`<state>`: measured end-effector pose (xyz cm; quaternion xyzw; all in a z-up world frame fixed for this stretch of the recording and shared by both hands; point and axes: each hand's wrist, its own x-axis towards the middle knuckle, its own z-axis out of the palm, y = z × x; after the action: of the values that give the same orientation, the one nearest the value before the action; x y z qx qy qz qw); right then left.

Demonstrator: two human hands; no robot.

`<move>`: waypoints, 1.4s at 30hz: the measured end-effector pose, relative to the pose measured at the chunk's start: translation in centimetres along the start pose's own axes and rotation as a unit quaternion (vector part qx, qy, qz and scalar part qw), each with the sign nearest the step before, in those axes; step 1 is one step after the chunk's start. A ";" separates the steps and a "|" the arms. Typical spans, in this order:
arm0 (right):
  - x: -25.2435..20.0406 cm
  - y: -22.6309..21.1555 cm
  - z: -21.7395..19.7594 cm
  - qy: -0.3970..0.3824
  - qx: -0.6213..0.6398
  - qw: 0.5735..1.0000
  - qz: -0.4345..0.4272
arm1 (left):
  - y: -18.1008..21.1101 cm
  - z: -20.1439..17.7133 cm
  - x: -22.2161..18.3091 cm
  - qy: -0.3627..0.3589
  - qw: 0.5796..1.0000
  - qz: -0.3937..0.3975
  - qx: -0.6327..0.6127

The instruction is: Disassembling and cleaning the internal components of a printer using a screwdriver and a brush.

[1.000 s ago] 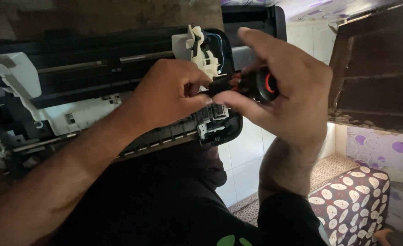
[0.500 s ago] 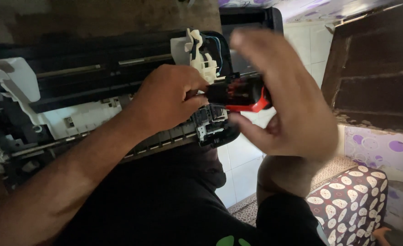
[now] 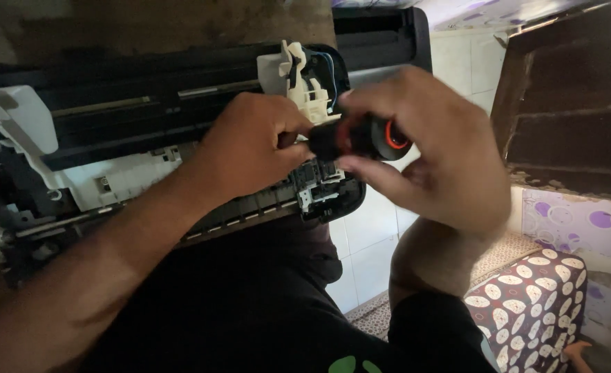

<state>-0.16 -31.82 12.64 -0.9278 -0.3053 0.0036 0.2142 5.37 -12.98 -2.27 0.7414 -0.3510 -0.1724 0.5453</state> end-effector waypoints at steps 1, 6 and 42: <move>0.0 0.0 0.3 0.001 -0.001 1.000 -0.002 | 0.1 -0.1 0.1 0.001 1.000 0.002 0.001; -0.7 0.6 0.3 0.006 -0.006 1.000 0.002 | 0.0 0.3 0.2 0.001 0.999 -0.040 0.021; -1.2 -4.9 3.0 0.096 -0.043 0.976 0.189 | -0.9 0.0 -0.6 0.049 0.995 0.088 -0.022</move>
<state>-4.28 -27.82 11.75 -0.9731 -0.1018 -0.0585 0.1984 5.28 -12.41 -3.23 0.7031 -0.3839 -0.0945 0.5911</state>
